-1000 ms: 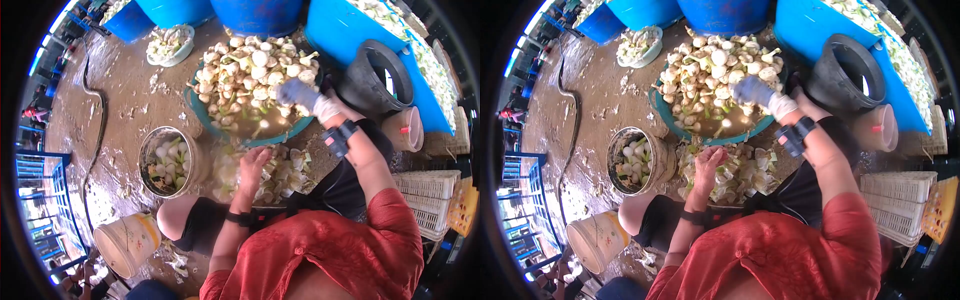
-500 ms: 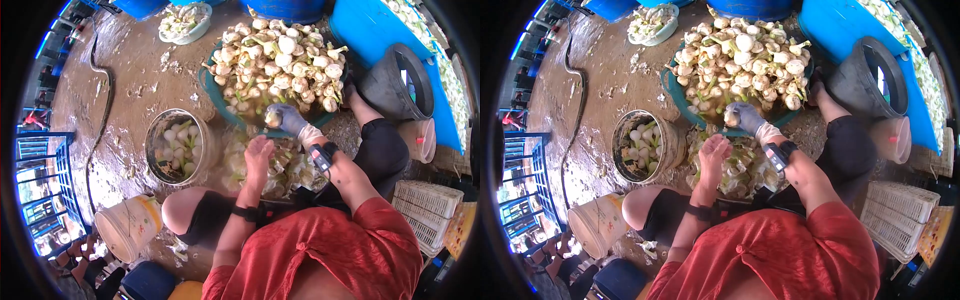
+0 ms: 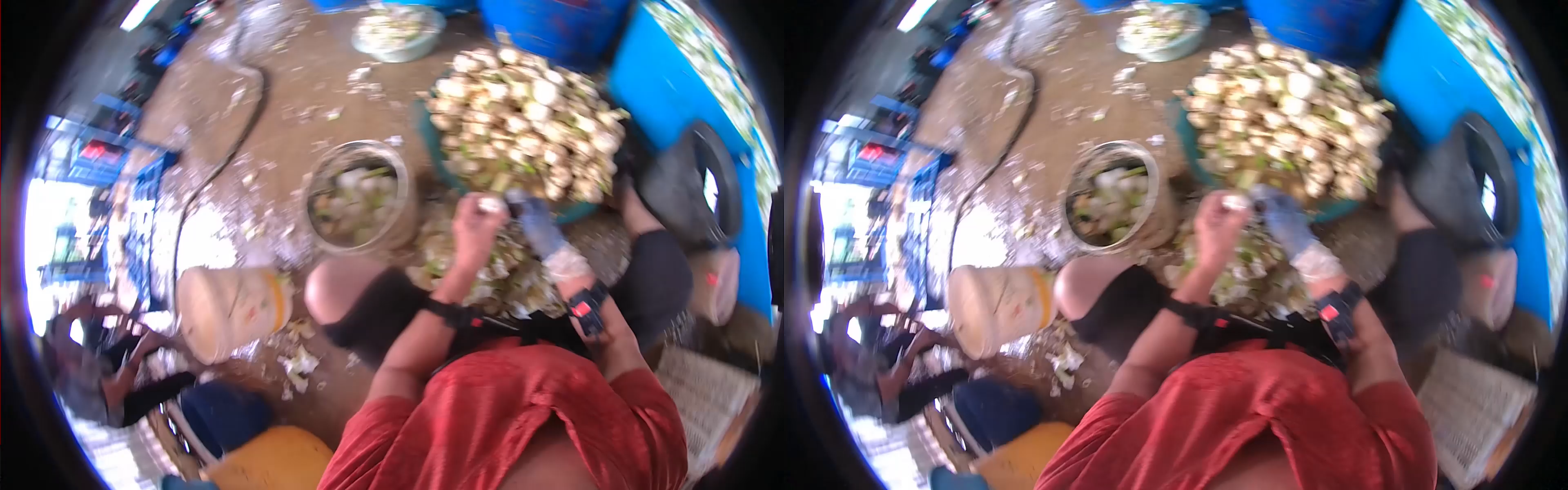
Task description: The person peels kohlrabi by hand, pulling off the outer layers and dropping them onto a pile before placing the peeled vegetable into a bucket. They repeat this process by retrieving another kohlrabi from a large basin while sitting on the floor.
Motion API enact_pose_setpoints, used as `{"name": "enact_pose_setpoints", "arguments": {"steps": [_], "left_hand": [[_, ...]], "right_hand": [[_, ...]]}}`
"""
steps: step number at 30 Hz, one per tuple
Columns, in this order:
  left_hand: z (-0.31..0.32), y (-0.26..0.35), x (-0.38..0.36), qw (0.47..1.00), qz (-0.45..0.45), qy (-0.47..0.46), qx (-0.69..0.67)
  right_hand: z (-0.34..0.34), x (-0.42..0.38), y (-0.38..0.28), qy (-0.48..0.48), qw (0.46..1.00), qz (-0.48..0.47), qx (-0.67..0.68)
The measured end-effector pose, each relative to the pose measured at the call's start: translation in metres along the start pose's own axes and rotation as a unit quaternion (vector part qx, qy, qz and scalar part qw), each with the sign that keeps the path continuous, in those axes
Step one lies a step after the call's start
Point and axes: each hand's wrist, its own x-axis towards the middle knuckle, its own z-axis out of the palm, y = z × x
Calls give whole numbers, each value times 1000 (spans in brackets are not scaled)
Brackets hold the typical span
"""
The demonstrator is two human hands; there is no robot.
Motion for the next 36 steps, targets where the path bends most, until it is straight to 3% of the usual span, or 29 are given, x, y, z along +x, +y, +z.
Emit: {"name": "enact_pose_setpoints", "arguments": {"steps": [1,3,5,7,9,11,12,13,15,16,17,18,19,21,22,24,25,28,30,31,33,35,36], "left_hand": [[1,4,-4,1000,26,-11,1],[2,8,-13,980,122,-32,150],[3,12,-19,986,93,-56,126],[-1,16,-23,994,19,-68,81],[-1,-16,-16,997,38,-44,51],[-2,-1,-19,997,-46,-53,-40],[-1,9,-21,998,-50,-44,-15],[0,4,-22,996,-6,-13,85],[-1,11,-26,987,92,-19,130],[-1,12,-27,987,92,-13,128],[-1,14,-28,983,87,6,160],[-2,15,-27,977,82,25,193],[-3,16,-26,978,82,30,191],[-6,16,-22,990,-13,15,139],[-6,14,-20,990,-14,19,137],[-6,10,-18,998,-26,7,62],[-7,12,-17,998,-27,14,62],[-6,25,-16,998,-58,-13,18],[-6,34,-16,994,-91,-27,-56],[-6,37,-16,983,-124,-43,-129],[-7,45,-16,981,-128,-48,-135],[-7,58,-20,936,-221,-72,-263],[-8,56,-20,937,-221,-72,-262]], "right_hand": [[-3,-1,-11,43,993,85,73],[-4,-5,2,79,973,75,203],[-4,-4,-53,57,975,156,149],[-4,-8,-57,72,968,158,181],[-3,-11,-41,90,992,18,91],[-8,-13,-33,49,995,24,80],[-3,-13,-30,63,988,41,132],[-6,-15,-37,49,981,68,173],[7,-15,-1,102,992,-71,31],[5,-11,2,96,992,-72,29],[4,-5,5,68,985,90,133],[3,-1,9,38,940,250,230],[3,-2,1,34,940,250,227],[3,-5,-28,19,974,174,142],[2,-7,-28,14,975,174,140],[1,-10,-26,41,999,-23,4],[-8,-10,-49,11,934,-240,-265],[-13,-9,-55,-51,975,-168,-138],[-18,-7,-45,-10,926,-277,-258],[-18,-9,-52,-10,926,-278,-256],[-19,-16,-74,-41,987,-126,-91],[-27,-17,-52,-32,982,-147,-117],[-31,-17,-51,-29,968,-191,-158]]}}
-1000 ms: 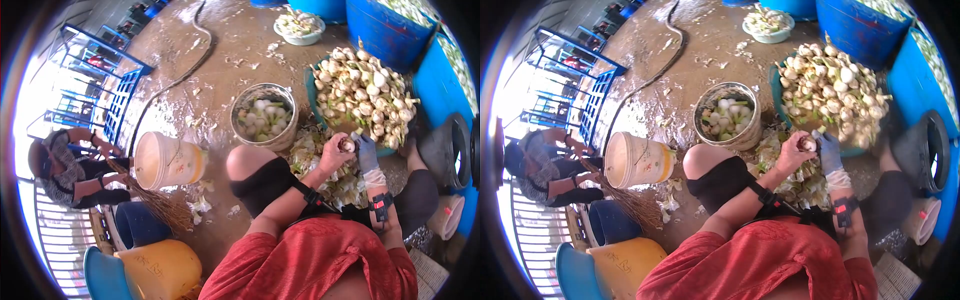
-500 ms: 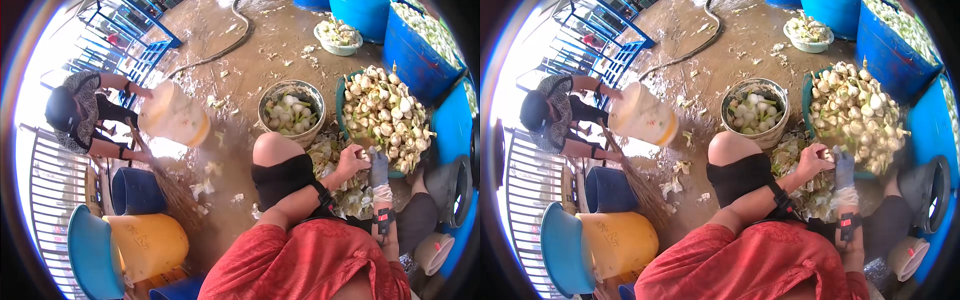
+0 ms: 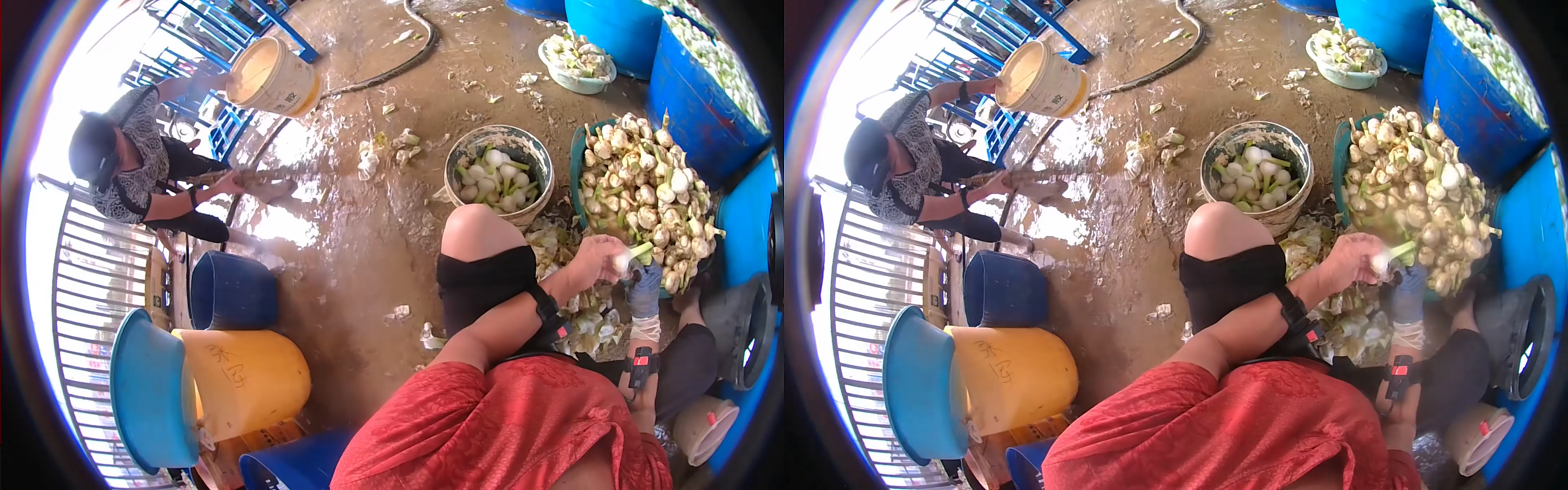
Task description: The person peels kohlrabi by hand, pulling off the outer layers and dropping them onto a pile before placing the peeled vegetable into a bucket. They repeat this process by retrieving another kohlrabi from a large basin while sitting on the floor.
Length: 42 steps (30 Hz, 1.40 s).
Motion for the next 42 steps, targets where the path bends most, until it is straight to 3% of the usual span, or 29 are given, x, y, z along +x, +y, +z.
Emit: {"name": "enact_pose_setpoints", "arguments": {"steps": [2,4,6,7,8,9,11,12,13,15,16,17,18,19,21,22,24,25,27,28,30,31,32,33,34,35,39,41,42], "left_hand": [[-6,-5,5,997,-9,-64,-45],[-6,-9,8,999,2,-36,-20],[-5,-15,9,1000,14,-8,1],[1,-16,5,987,61,36,145],[5,-18,2,950,105,79,285],[0,-25,7,950,104,78,285],[-5,-30,12,826,283,101,477],[-8,-33,14,827,267,114,480],[-10,-34,17,828,266,112,481],[-17,-38,25,908,202,73,360],[-13,-26,19,908,200,72,360],[-14,-11,11,969,79,-24,232],[-13,-2,6,988,-47,-118,93],[-14,-3,7,987,-48,-119,93],[-14,-4,11,989,-88,-98,66],[-10,-9,13,989,-88,-99,66],[-1,-26,18,945,147,74,282],[-3,-33,23,945,145,75,283],[-11,-42,32,888,239,111,376],[-16,-42,35,889,238,110,376],[-15,-40,34,956,182,50,223],[-5,-30,22,947,180,35,262],[4,-19,11,967,133,11,217],[2,-17,6,985,85,-33,149],[-5,-24,13,987,60,-50,138],[-12,-25,17,991,37,-125,26],[-6,-11,4,985,-12,-170,-21],[-2,-12,1,990,-8,-138,9],[-5,-15,2,990,-14,-140,11]], "right_hand": [[0,-2,-2,6,998,-44,-43],[8,-2,-5,61,957,159,237],[19,-9,7,63,968,152,192],[27,-16,18,63,976,147,146],[35,-18,24,52,947,168,268],[37,-23,29,53,947,170,268],[34,-22,8,82,988,83,100],[36,-30,25,73,996,58,11],[31,-27,19,74,995,60,9],[21,-20,3,-18,937,259,233],[22,-27,18,-17,937,260,232],[26,-37,42,-29,990,121,70],[25,-39,46,-41,994,-24,-95],[27,-43,48,-41,994,-23,-95],[24,-32,21,50,990,120,63],[26,-32,24,51,989,120,63],[33,-30,21,144,903,227,334],[31,-30,18,145,902,229,335],[26,-21,9,132,851,277,426],[28,-15,8,133,851,277,427],[25,-7,10,126,867,351,331],[22,-6,2,150,867,316,354],[40,-30,61,99,950,199,219],[27,-19,24,117,912,301,253],[27,-24,23,116,947,267,134],[31,-27,34,104,957,270,26],[39,-53,57,139,906,382,120],[21,-48,32,-169,950,257,56],[15,-45,18,-164,949,262,57]]}}
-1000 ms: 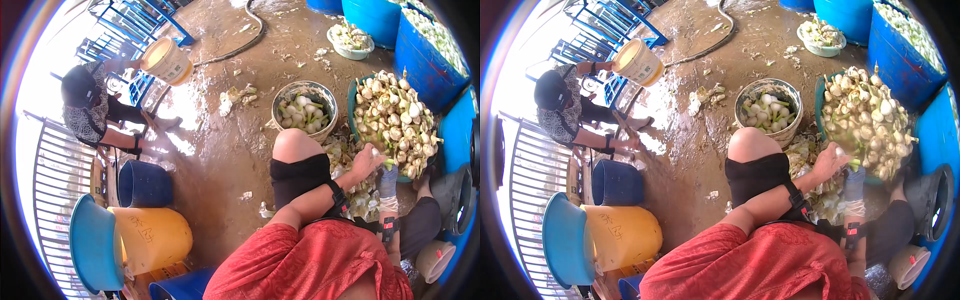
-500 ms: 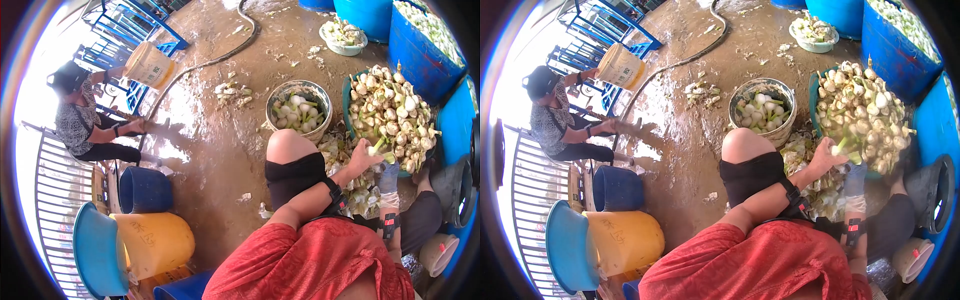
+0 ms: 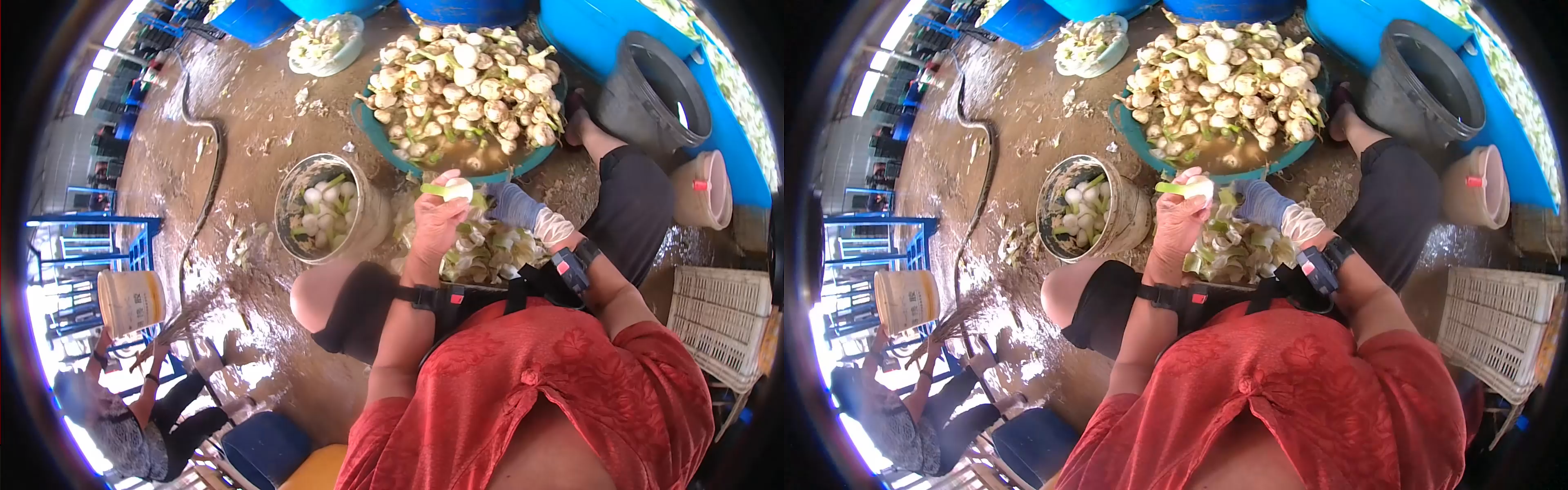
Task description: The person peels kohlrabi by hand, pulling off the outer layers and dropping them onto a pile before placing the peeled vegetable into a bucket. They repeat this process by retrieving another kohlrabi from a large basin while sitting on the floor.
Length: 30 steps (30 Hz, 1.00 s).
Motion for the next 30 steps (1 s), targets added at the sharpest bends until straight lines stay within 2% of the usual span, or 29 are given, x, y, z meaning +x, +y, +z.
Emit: {"name": "enact_pose_setpoints", "arguments": {"steps": [2,3,5,6,7,9,11,13,17,19,23,25,26,28,29,30], "left_hand": [[-4,-5,3,996,61,28,60],[-5,-8,4,996,58,27,58],[0,-10,4,983,99,46,150],[3,-11,4,965,98,76,229],[-1,-16,6,966,94,73,230],[-14,-28,12,941,127,60,308],[-5,-26,9,943,109,72,306],[-2,-26,6,952,114,48,279],[-9,-24,3,963,55,38,260],[-10,-24,3,971,43,41,232],[-2,-23,5,974,96,-3,206],[0,-18,5,984,99,-33,145],[-2,-18,7,984,98,-35,146],[-10,-17,12,995,91,-22,25],[-13,-14,12,995,92,-23,26],[-17,-12,12,995,60,-7,-74]], "right_hand": [[-7,-11,-25,89,990,28,102],[-7,-13,-30,90,990,31,102],[-6,-17,-36,235,940,-120,214],[-7,-18,-39,226,940,-100,236],[-7,-18,-40,229,939,-98,237],[-8,-16,-40,267,954,-130,36],[-10,-14,-46,290,947,-139,2],[-11,-15,-49,255,963,-67,-65],[-8,-5,-30,254,966,-53,7],[-6,-2,-22,258,958,-73,105],[0,2,-11,263,960,-35,87],[4,1,-7,186,980,71,8],[8,1,-6,187,980,72,9],[21,2,-5,0,981,132,-143],[28,0,-2,1,981,131,-143],[35,-5,3,-73,976,104,-178]]}}
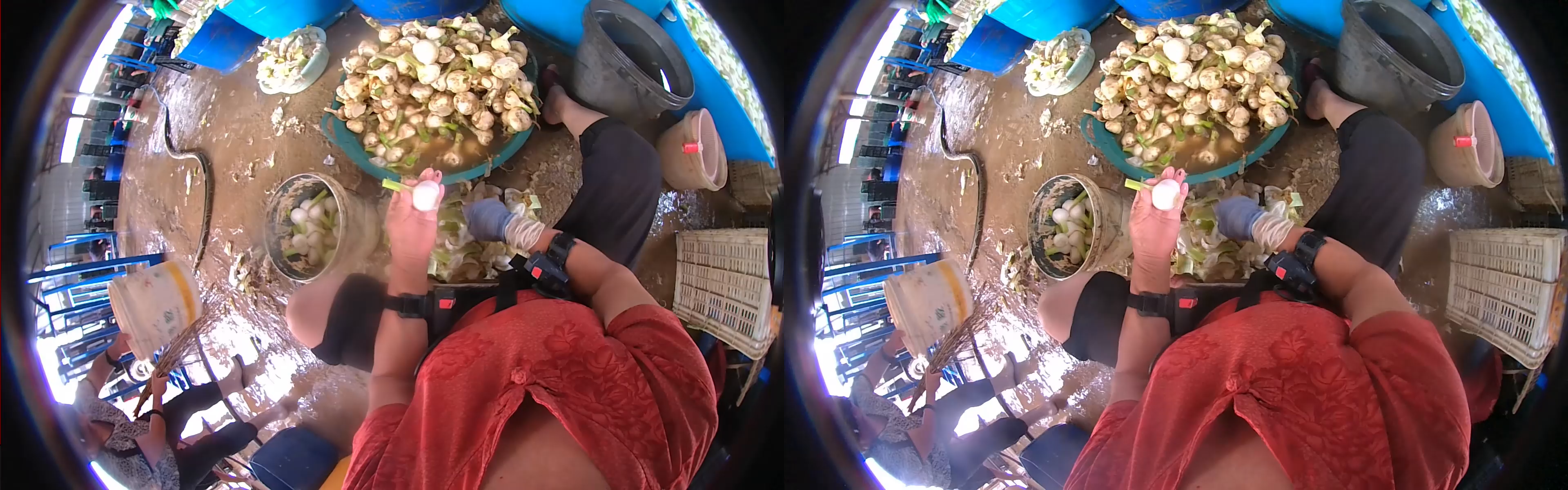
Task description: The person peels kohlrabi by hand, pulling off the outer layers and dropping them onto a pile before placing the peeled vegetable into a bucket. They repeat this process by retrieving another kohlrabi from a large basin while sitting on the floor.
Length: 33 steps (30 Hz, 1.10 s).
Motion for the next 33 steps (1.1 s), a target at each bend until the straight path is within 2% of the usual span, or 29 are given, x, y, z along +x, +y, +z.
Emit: {"name": "enact_pose_setpoints", "arguments": {"steps": [1,3,5,6,7,8,9,10,11,12,13,14,15,16,17,18,19,21,23,25,26,27,28,29,31,33], "left_hand": [[-2,3,0,994,-29,24,-99],[0,1,0,994,-15,62,-89],[-6,2,0,992,-41,107,-44],[-9,1,0,991,-42,109,-60],[-13,-1,0,991,-32,116,-51],[-10,-4,-3,988,20,104,111],[-8,-7,-4,957,68,91,268],[-12,-5,0,989,2,142,31],[-16,-5,-2,989,9,145,31],[-20,-6,-4,966,69,123,217],[-21,-6,-6,906,122,94,395],[5,15,-8,984,17,162,-72],[-6,12,-3,978,92,168,85],[-12,31,-4,986,63,139,-60],[-26,41,0,984,97,142,-47],[-34,56,0,974,115,105,-165],[-37,69,-2,956,173,179,-153],[-55,91,-1,918,275,244,-148],[-66,106,-5,889,322,268,-184],[-66,106,-10,897,271,260,-231],[-50,103,-7,908,206,273,-241],[-57,91,-6,944,178,218,-170],[-49,80,0,949,140,263,-102],[-72,60,3,978,144,118,-96],[-36,50,12,967,62,241,-58],[-16,45,15,955,10,296,3]], "right_hand": [[8,-1,3,-65,996,-37,-46],[14,-2,13,-63,996,-57,-26],[8,-4,13,122,982,-108,90],[4,-4,8,115,981,-127,91],[-11,-13,-3,173,957,-108,205],[-19,-16,-10,226,918,-82,316],[-19,-12,-12,220,918,-91,316],[-20,-10,-14,254,911,-134,296],[-21,-7,-17,288,901,-174,275],[-22,-7,-18,197,936,-142,256],[-17,-7,-21,196,936,-143,256],[-9,-6,-24,121,951,-127,254],[-1,-6,-23,47,961,-107,250],[12,0,-17,63,960,-172,212],[17,2,-15,64,963,-161,208],[20,4,-15,61,953,-169,243],[23,6,-14,57,942,-179,279],[13,17,-5,27,949,-155,274],[-9,31,0,159,946,-159,236],[-20,64,21,315,931,-135,127],[-32,75,26,276,952,-70,112],[-27,104,46,281,955,-76,62],[-23,124,62,281,953,-96,-67],[-45,125,39,141,984,1,-110],[-40,136,39,42,953,-7,-300],[-36,150,40,11,953,2,-304]]}}
